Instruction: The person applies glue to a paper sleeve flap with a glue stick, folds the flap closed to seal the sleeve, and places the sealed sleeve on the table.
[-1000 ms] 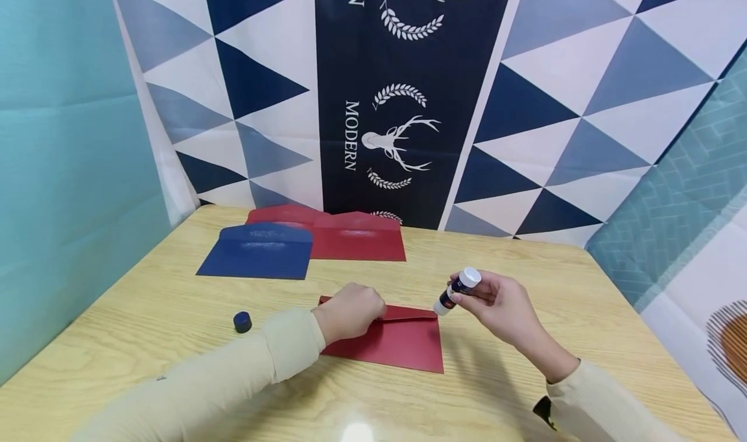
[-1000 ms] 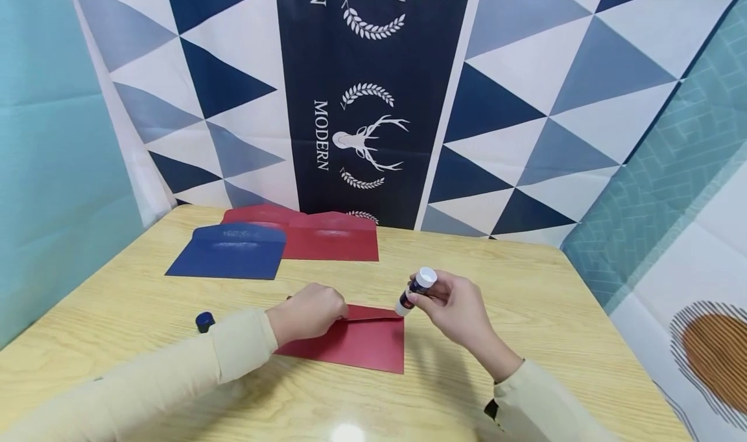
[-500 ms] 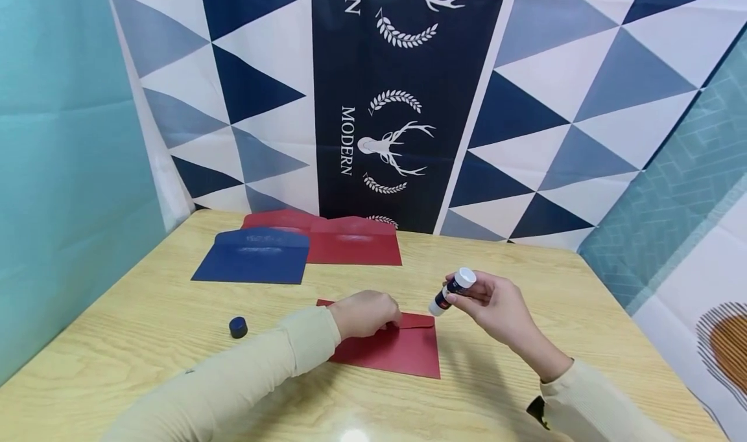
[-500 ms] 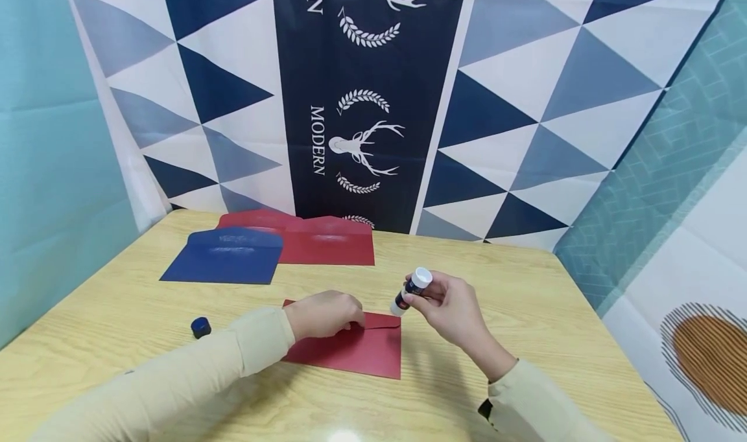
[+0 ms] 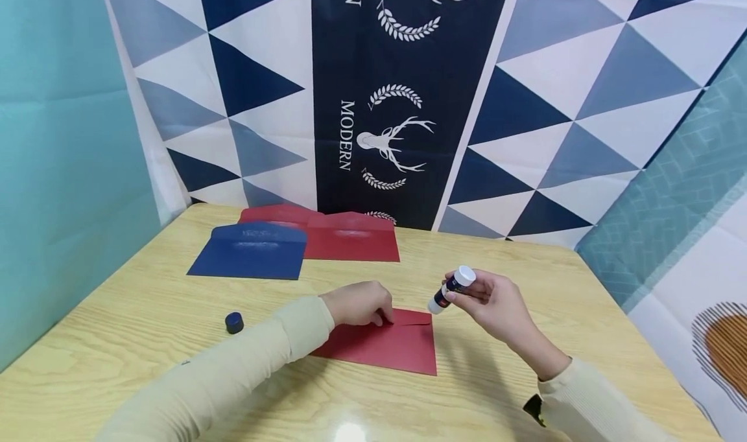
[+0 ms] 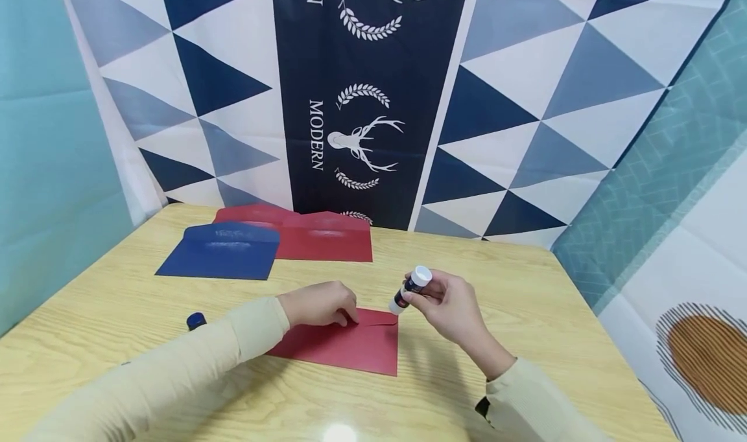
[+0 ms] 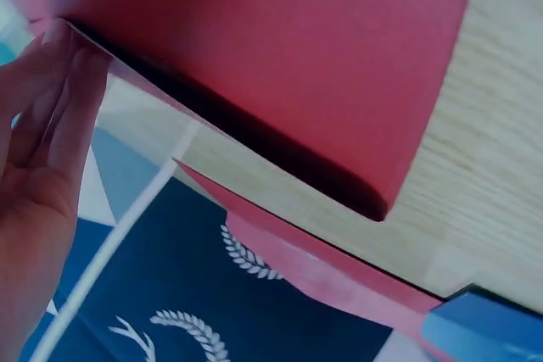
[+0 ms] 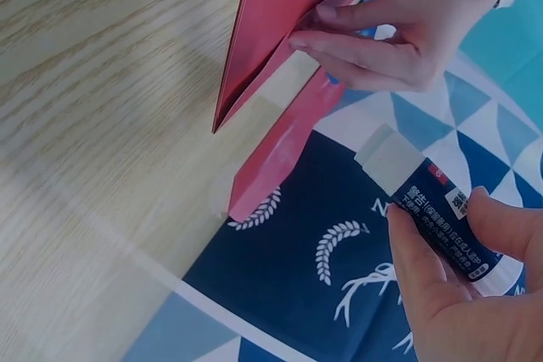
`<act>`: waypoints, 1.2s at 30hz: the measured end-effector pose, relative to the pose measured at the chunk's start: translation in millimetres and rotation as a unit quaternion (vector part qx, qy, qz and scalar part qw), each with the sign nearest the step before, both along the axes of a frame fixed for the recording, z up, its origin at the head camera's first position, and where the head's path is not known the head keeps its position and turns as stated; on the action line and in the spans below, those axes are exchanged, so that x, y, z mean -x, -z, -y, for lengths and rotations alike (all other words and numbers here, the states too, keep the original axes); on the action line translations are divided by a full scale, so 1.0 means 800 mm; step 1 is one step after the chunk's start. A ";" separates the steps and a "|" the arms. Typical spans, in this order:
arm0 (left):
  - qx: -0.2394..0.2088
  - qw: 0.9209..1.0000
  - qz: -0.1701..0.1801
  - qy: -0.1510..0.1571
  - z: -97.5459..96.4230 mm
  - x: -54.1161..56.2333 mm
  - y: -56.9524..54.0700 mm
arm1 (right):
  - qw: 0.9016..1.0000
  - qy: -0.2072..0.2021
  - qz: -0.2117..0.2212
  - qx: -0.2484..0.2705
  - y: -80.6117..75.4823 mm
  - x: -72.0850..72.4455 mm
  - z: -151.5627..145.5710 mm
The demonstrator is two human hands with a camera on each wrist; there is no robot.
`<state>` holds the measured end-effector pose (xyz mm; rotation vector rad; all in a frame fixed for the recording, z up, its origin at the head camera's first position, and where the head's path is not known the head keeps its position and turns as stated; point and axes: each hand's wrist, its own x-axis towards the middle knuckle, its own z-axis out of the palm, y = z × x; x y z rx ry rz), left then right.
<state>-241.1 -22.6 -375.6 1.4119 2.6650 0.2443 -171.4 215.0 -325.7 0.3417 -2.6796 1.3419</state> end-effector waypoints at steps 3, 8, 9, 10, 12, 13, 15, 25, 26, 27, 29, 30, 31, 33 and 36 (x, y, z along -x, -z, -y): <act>-0.021 1.000 0.016 -0.002 0.009 0.005 0.001 | 1.000 0.001 0.005 0.001 0.001 -0.001 -0.002; -0.044 0.999 0.002 -0.022 0.029 0.005 0.002 | 1.000 0.000 0.009 -0.009 -0.001 0.000 -0.004; -0.047 0.999 -0.003 -0.028 0.034 0.003 0.003 | 1.000 0.000 0.010 -0.010 -0.001 0.001 -0.004; -0.048 0.998 -0.008 -0.034 0.037 0.002 0.004 | 1.000 -0.001 0.010 -0.011 -0.001 0.001 -0.004; -0.048 0.998 -0.025 -0.041 0.041 0.000 0.008 | 1.000 -0.004 0.011 -0.013 -0.002 0.002 -0.003; -0.047 0.997 -0.036 -0.042 0.042 -0.001 0.010 | 1.000 -0.005 0.011 -0.012 -0.002 0.003 -0.003; -0.042 0.996 -0.058 -0.043 0.042 -0.003 0.013 | 1.000 -0.007 0.008 -0.012 -0.002 0.004 -0.001; -0.048 0.995 -0.075 -0.050 0.039 -0.009 0.017 | 1.000 -0.005 0.020 -0.003 0.003 0.003 0.002; -0.050 0.995 -0.073 -0.051 0.039 -0.010 0.016 | 1.000 -0.004 0.020 -0.006 0.004 0.002 0.001; -0.052 0.995 -0.072 -0.054 0.038 -0.011 0.015 | 1.000 -0.003 0.019 -0.006 0.004 0.002 0.000; -0.053 0.994 -0.072 -0.066 0.039 -0.015 0.013 | 1.000 -0.002 0.017 -0.008 0.005 0.001 -0.001; -0.054 0.993 -0.072 -0.076 0.040 -0.017 0.012 | 1.000 -0.002 0.016 -0.008 0.005 0.001 -0.001; -0.056 0.992 -0.072 -0.086 0.042 -0.019 0.011 | 1.000 -0.002 0.013 -0.009 0.005 0.001 -0.001; -0.059 0.989 -0.075 -0.110 0.048 -0.022 0.009 | 1.000 -0.005 0.008 -0.005 0.005 0.002 0.000; -0.065 0.985 -0.073 -0.140 0.061 -0.028 0.010 | 1.000 -0.014 0.006 0.004 0.007 0.002 0.004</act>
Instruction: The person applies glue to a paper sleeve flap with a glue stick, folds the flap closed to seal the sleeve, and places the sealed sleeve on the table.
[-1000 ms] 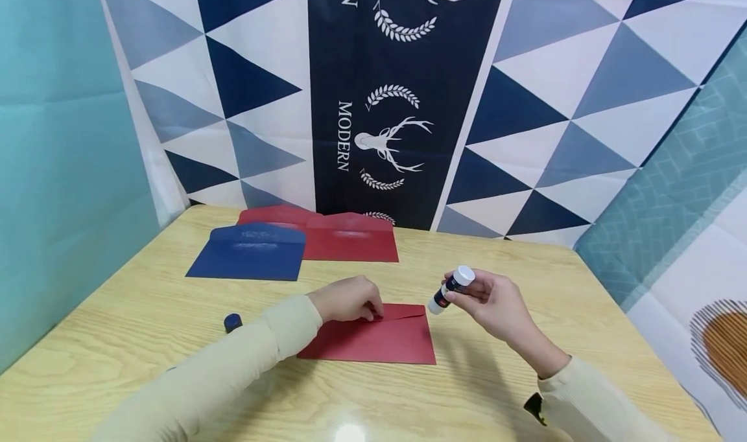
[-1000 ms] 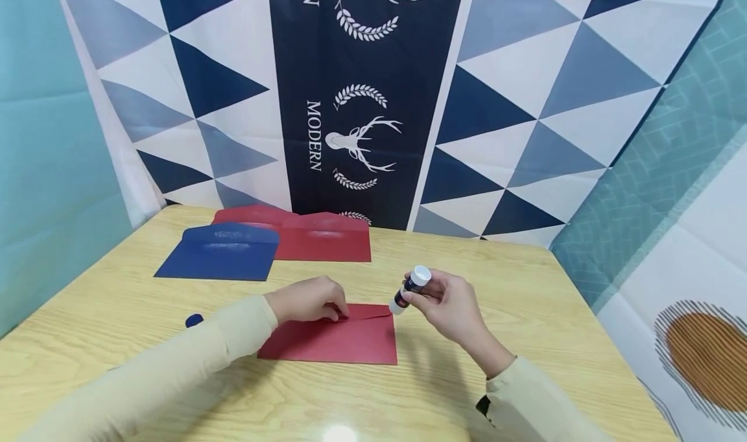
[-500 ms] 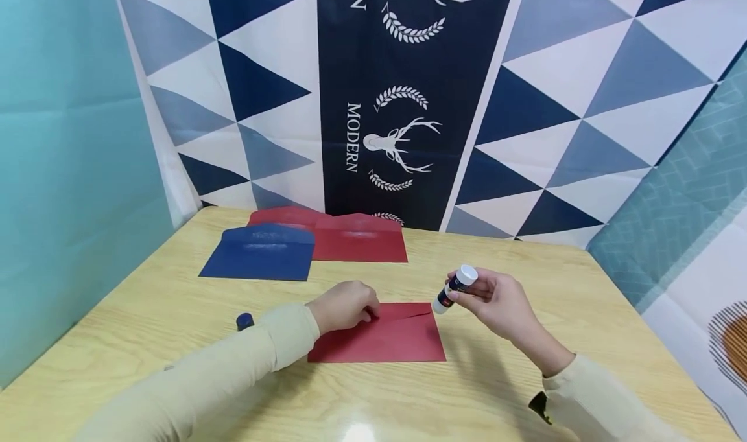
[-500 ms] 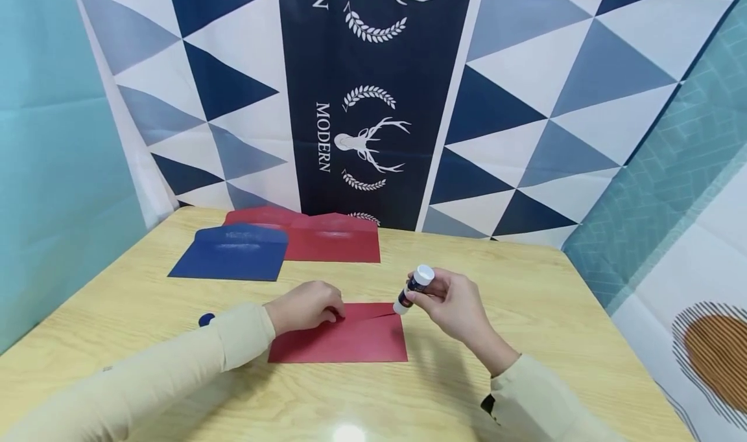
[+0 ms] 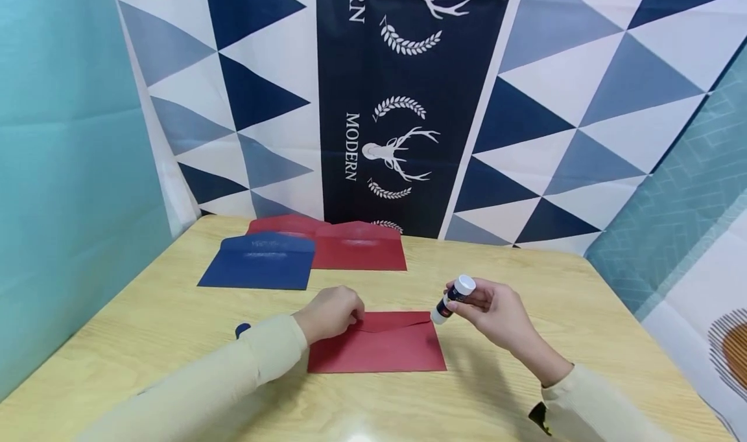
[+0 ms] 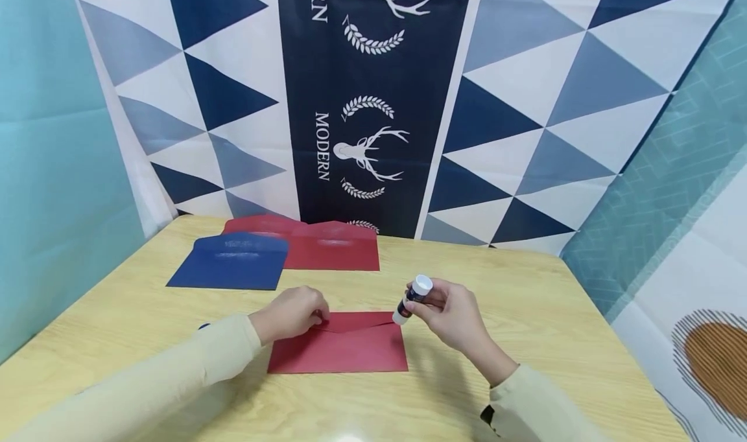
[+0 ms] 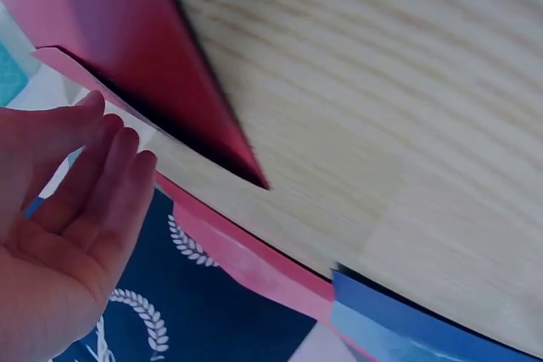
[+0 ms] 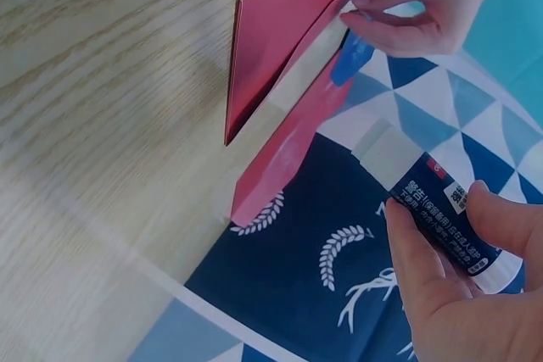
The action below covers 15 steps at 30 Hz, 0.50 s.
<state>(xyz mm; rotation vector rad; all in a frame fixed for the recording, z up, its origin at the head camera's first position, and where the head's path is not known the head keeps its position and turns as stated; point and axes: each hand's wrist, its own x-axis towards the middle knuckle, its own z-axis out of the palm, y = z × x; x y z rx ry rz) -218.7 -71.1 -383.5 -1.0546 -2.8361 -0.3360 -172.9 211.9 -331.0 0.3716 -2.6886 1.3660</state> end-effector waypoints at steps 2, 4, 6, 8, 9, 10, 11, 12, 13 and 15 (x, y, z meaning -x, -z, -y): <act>-0.007 1.000 0.000 -0.009 0.006 -0.003 0.001 | 1.000 -0.005 0.002 0.007 0.000 -0.001 0.000; -0.013 1.000 -0.004 -0.013 0.010 -0.005 0.002 | 1.000 -0.006 0.006 0.013 0.001 -0.003 -0.001; -0.018 1.000 -0.014 -0.012 0.010 -0.005 0.003 | 1.000 -0.004 0.006 0.015 0.000 -0.004 -0.004; -0.017 1.000 -0.017 -0.014 0.009 -0.007 0.008 | 1.000 -0.002 0.010 0.017 0.005 -0.006 -0.006; -0.017 1.000 -0.018 -0.014 0.008 -0.007 0.010 | 1.000 0.000 0.010 0.018 0.007 -0.006 -0.007; -0.017 1.000 -0.017 -0.013 0.007 -0.007 0.011 | 1.000 0.001 0.010 0.019 0.008 -0.006 -0.008; -0.019 1.000 -0.016 -0.014 0.006 -0.007 0.013 | 1.000 0.001 0.008 0.020 0.008 -0.006 -0.008; -0.020 1.000 -0.014 -0.017 0.005 -0.007 0.013 | 1.000 0.000 0.007 0.020 0.009 -0.005 -0.009; -0.022 0.999 -0.012 -0.019 0.004 -0.006 0.013 | 1.000 0.000 0.006 0.021 0.009 -0.004 -0.009; -0.024 0.999 -0.009 -0.023 0.005 -0.004 0.013 | 1.000 -0.001 0.002 0.022 0.008 -0.001 -0.010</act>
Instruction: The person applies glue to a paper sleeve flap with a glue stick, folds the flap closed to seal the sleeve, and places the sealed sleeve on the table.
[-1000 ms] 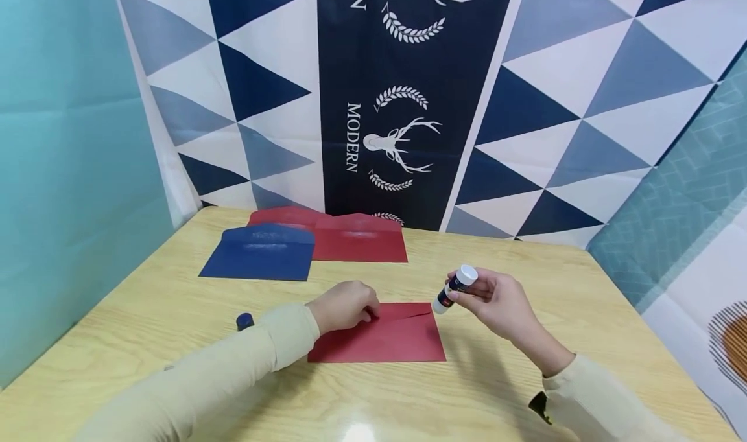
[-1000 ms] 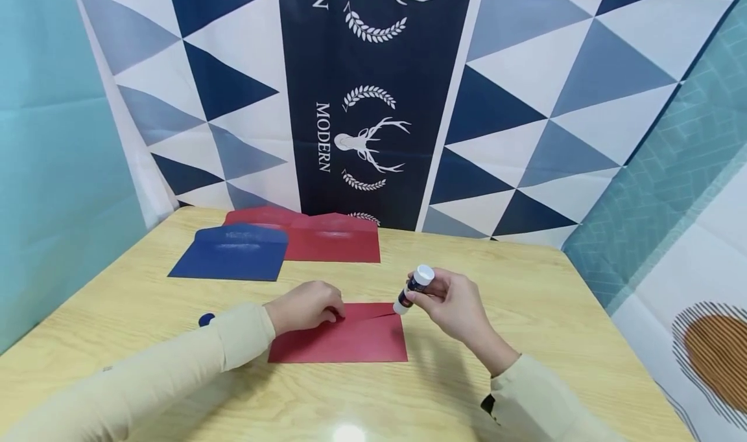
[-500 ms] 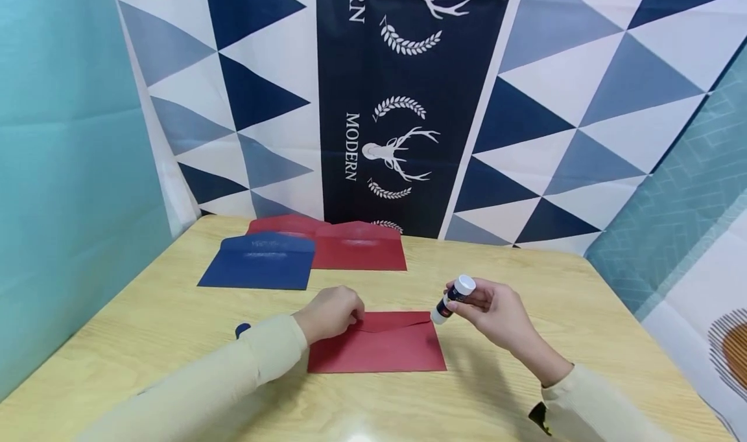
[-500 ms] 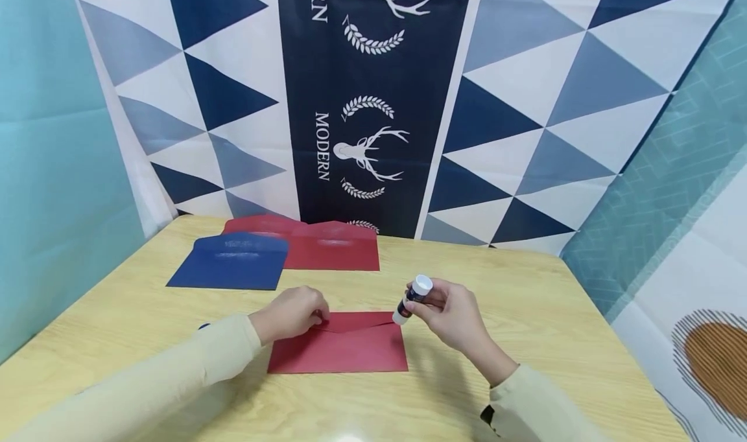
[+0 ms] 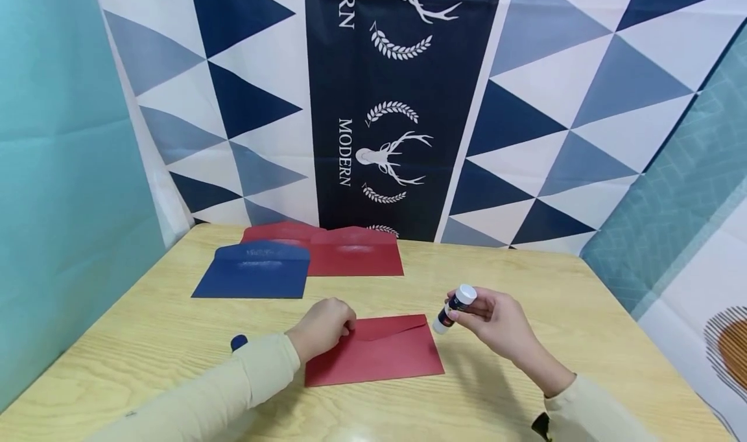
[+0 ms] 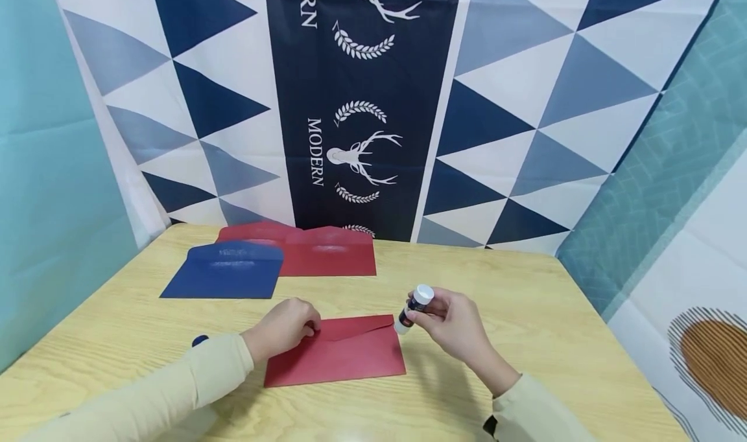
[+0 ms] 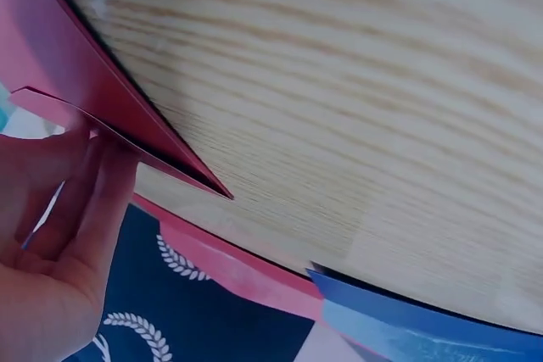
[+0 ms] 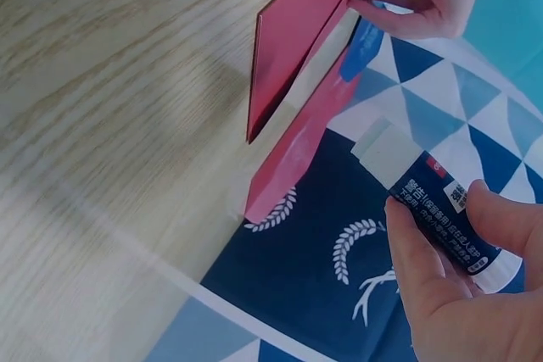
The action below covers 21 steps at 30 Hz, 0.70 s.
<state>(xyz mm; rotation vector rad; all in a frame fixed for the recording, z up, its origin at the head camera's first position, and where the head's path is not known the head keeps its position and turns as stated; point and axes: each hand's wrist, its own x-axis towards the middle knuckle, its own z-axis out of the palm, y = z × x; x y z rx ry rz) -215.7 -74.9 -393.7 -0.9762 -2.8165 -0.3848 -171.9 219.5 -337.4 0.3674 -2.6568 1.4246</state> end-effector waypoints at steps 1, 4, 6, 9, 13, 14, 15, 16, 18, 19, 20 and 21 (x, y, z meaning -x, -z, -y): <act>-0.002 1.000 -0.001 0.000 0.001 0.001 -0.001 | 1.000 -0.002 -0.001 0.001 -0.001 0.001 0.001; -0.004 1.000 0.000 0.007 0.004 0.004 -0.003 | 1.000 -0.002 0.000 -0.001 -0.002 0.003 0.003; -0.002 1.000 0.004 0.016 0.005 0.007 -0.005 | 1.000 -0.002 0.000 -0.002 -0.001 0.004 0.003; -0.003 1.000 0.010 0.029 0.001 0.011 -0.009 | 1.000 -0.004 0.002 -0.002 -0.002 0.004 0.004; 0.010 0.999 0.015 0.045 -0.012 0.010 -0.008 | 1.000 -0.007 0.005 -0.003 -0.002 0.004 0.004; 0.014 0.999 0.011 0.050 -0.015 0.009 -0.006 | 1.000 -0.007 0.004 -0.006 -0.002 0.004 0.004; 0.019 0.998 0.008 0.053 -0.019 0.008 -0.004 | 1.000 -0.007 0.004 -0.007 -0.002 0.004 0.004; 0.024 0.998 0.001 0.056 -0.022 0.007 -0.002 | 1.000 -0.007 0.004 -0.008 -0.002 0.004 0.004; 0.030 0.998 -0.015 0.061 -0.027 0.006 0.002 | 1.000 -0.009 0.002 -0.009 -0.002 0.005 0.004; 0.033 0.997 -0.021 0.061 -0.029 0.006 0.003 | 1.000 -0.009 0.002 -0.008 -0.002 0.005 0.004; 0.034 0.997 -0.027 0.060 -0.030 0.005 0.003 | 1.000 -0.010 0.002 -0.007 -0.002 0.006 0.004; 0.035 0.997 -0.035 0.058 -0.032 0.005 0.003 | 1.000 -0.010 0.002 -0.006 -0.003 0.006 0.004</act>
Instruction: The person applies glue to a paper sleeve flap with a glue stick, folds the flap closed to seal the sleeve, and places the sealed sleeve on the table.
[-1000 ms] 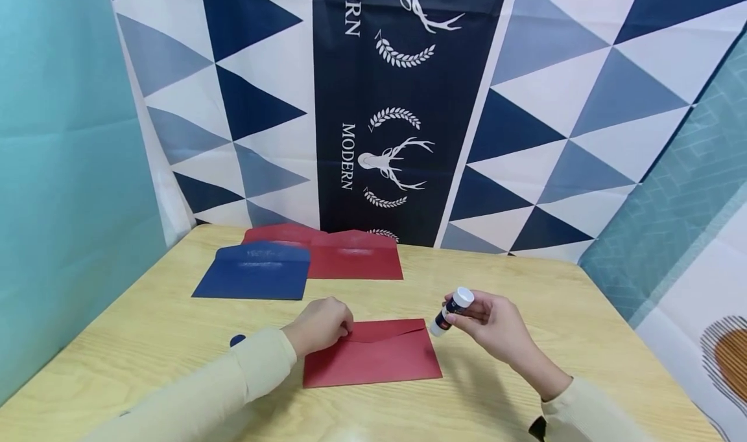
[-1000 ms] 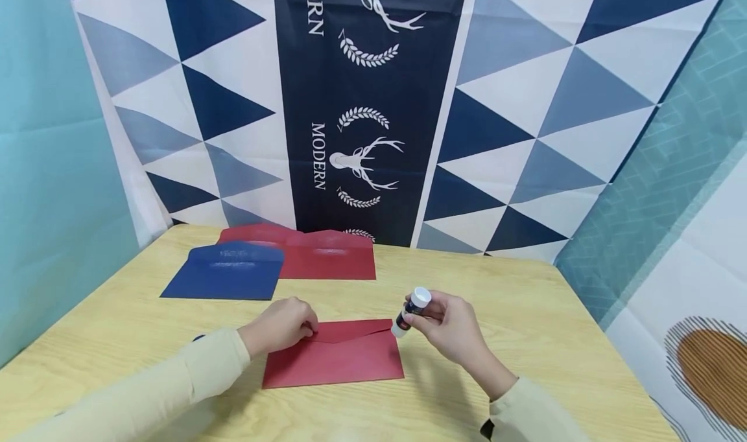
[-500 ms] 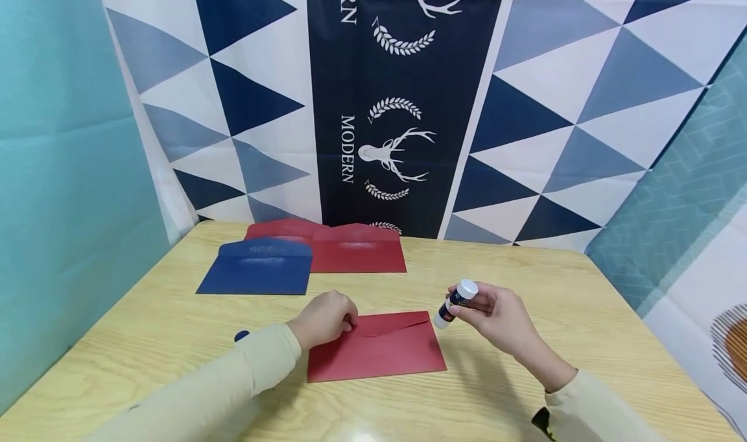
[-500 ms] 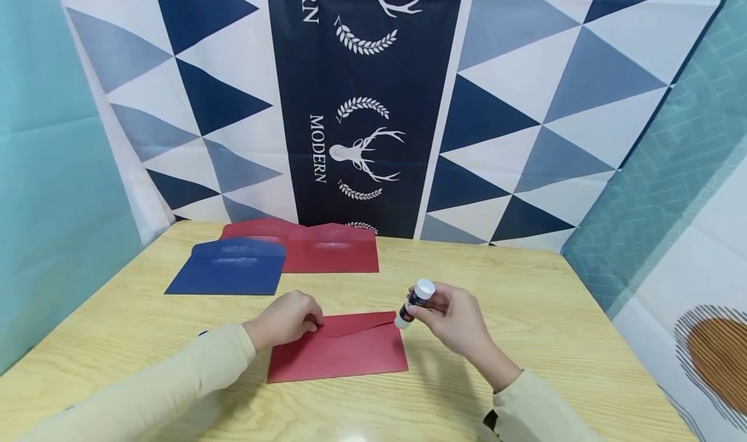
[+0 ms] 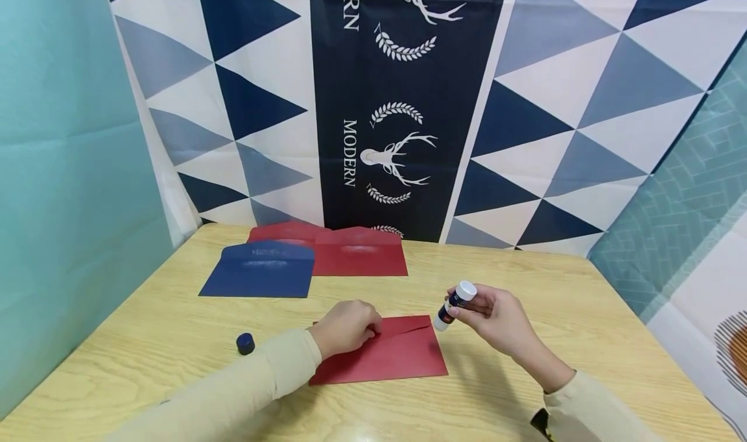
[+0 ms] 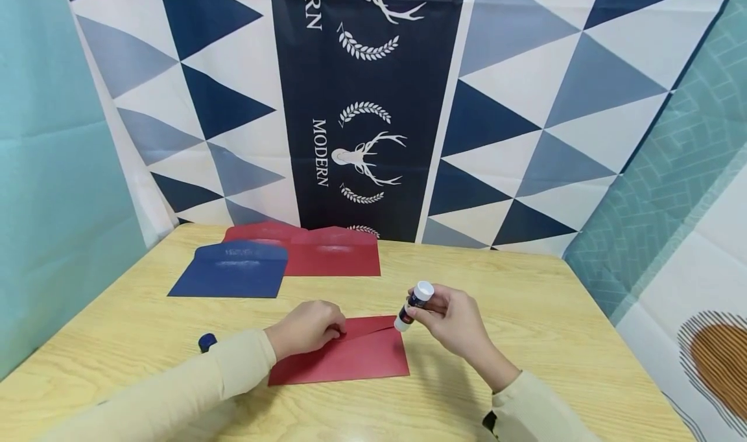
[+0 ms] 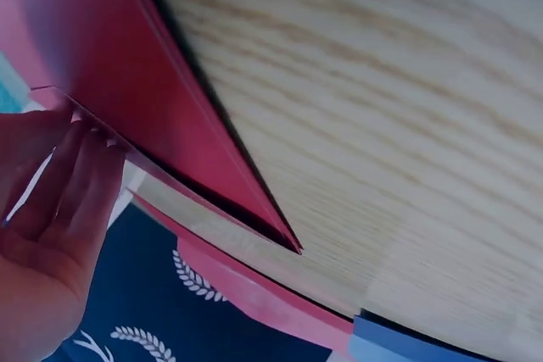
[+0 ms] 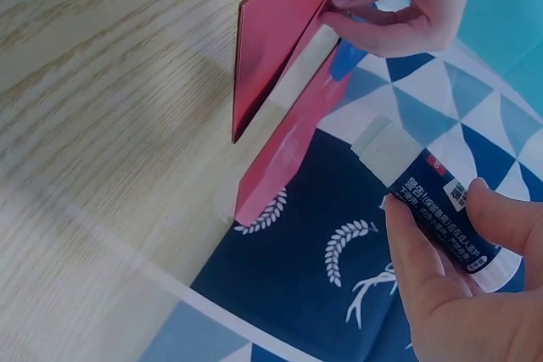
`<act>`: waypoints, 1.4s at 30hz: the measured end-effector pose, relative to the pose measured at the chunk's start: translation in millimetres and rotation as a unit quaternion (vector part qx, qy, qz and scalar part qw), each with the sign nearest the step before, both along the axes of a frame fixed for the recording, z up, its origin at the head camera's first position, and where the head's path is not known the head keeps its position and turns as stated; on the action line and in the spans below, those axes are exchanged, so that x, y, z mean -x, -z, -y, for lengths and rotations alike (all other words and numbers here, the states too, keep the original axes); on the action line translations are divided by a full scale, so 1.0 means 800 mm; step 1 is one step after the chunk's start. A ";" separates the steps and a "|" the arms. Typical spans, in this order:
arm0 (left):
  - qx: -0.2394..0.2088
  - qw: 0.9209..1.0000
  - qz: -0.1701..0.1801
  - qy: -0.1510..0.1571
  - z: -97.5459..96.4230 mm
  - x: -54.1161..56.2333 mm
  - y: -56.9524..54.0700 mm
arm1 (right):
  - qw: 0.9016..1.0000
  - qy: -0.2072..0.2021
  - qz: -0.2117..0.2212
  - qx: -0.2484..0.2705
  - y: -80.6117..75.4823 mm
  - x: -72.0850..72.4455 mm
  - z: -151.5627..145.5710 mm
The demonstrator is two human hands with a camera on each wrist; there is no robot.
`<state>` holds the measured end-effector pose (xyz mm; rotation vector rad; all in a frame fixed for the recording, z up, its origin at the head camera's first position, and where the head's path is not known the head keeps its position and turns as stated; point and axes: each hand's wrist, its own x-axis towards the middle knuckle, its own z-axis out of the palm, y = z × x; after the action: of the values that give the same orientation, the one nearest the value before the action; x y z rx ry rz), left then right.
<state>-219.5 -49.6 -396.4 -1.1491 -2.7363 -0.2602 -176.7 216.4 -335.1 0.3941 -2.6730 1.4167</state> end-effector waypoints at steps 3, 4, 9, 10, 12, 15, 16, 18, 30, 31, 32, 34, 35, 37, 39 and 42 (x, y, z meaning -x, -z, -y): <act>0.000 1.000 -0.018 -0.006 -0.002 -0.004 0.001 | 1.000 0.001 0.002 0.002 0.000 0.000 0.001; 0.000 1.000 -0.024 -0.009 -0.003 -0.005 0.002 | 1.000 0.002 0.004 0.002 0.000 0.000 0.001; 0.003 1.000 -0.009 -0.018 -0.003 -0.004 0.003 | 1.000 0.005 0.009 -0.001 0.000 0.000 0.003; 0.006 1.000 -0.001 -0.021 -0.003 -0.003 0.001 | 1.000 0.005 0.009 -0.002 0.000 0.000 0.003; 0.012 1.000 0.015 -0.024 -0.006 0.001 -0.006 | 1.000 0.006 0.008 -0.005 -0.002 0.000 0.004; 0.017 0.999 0.038 -0.023 -0.013 0.007 -0.016 | 1.000 0.008 0.006 -0.009 -0.004 -0.001 0.006; 0.019 0.999 0.046 -0.021 -0.016 0.008 -0.019 | 1.000 0.007 0.007 -0.010 -0.005 -0.001 0.006; 0.027 0.998 0.062 -0.018 -0.023 0.010 -0.021 | 1.000 0.007 0.007 -0.011 -0.005 -0.001 0.006; 0.063 0.997 0.050 -0.009 -0.036 0.008 -0.012 | 1.000 0.005 0.000 -0.014 -0.004 -0.003 0.005; 0.061 0.997 0.052 -0.009 -0.035 0.009 -0.012 | 1.000 0.004 -0.001 -0.013 -0.004 -0.002 0.005; 0.060 0.997 0.056 -0.008 -0.035 0.010 -0.013 | 1.000 0.003 -0.002 -0.012 -0.004 -0.002 0.005; 0.054 0.995 0.079 -0.003 -0.036 0.014 -0.017 | 1.000 0.003 -0.004 -0.013 -0.005 -0.002 0.004; 0.050 0.994 0.094 -0.002 -0.037 0.017 -0.020 | 1.000 0.004 -0.004 -0.014 -0.005 -0.001 0.003; 0.045 0.991 0.127 -0.001 -0.039 0.021 -0.028 | 1.000 0.006 -0.003 -0.019 -0.006 -0.001 0.002; 0.043 0.988 0.151 0.000 -0.041 0.024 -0.036 | 1.000 0.008 -0.003 -0.023 -0.008 -0.001 0.002; 0.047 0.985 0.165 -0.008 -0.036 0.025 -0.046 | 1.000 0.007 -0.002 -0.027 -0.011 -0.001 0.002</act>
<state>-239.2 -21.1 -359.3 -1.2018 -3.0737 -0.3520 -175.9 214.8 -326.2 0.3821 -2.7099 1.3408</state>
